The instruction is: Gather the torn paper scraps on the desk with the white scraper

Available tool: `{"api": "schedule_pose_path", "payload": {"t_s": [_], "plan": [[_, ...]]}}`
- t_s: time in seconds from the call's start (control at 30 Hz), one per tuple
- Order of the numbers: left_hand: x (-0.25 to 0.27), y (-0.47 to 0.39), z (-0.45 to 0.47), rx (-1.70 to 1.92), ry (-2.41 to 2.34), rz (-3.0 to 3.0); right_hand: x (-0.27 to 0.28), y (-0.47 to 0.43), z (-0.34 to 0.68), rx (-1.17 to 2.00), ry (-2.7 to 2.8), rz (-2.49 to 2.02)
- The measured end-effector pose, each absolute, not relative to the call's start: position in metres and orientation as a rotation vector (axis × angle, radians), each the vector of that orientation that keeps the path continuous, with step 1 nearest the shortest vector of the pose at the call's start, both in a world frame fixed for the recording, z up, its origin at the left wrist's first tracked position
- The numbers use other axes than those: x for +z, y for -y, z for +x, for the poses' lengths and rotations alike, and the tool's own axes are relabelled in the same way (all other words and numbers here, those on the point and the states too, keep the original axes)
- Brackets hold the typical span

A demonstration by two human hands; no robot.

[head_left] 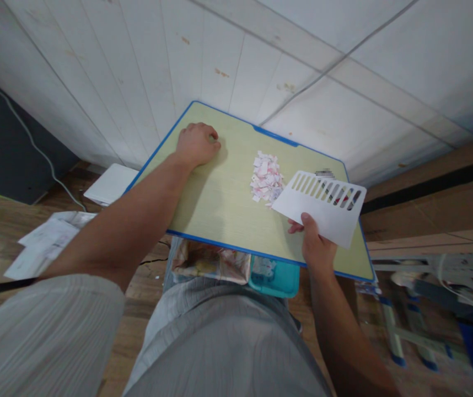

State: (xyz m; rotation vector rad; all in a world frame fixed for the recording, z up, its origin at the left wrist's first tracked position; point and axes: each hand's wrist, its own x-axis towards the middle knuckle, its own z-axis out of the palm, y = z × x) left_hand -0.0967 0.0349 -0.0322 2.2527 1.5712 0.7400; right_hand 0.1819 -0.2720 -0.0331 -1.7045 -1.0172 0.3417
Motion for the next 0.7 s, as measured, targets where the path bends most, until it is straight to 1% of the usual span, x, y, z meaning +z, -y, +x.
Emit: {"api": "schedule_pose_path", "payload": {"t_s": [0.2, 0.37, 0.47, 0.6, 0.7], "plan": [[-0.0361, -0.0376, -0.0956, 0.773, -1.573, 2.219, -0.0267, 0.2782, 0.1801, 0.444, 1.156, -1.664], [-0.0374, -0.0385, -0.0948, 0.808, -1.571, 2.221, -0.0262, 0.2769, 0.1784, 0.438, 1.094, -1.626], [-0.0366, -0.0384, -0.0958, 0.799, -1.558, 2.223, -0.0289, 0.2759, 0.1792, 0.441, 1.125, -1.623], [-0.0346, -0.0371, -0.0967, 0.771, -1.549, 2.229, -0.0306, 0.2753, 0.1783, 0.369, 1.006, -1.616], [-0.0339, -0.0363, -0.0965, 0.76, -1.569, 2.238, -0.0304, 0.2753, 0.1772, 0.388, 1.027, -1.628]]}}
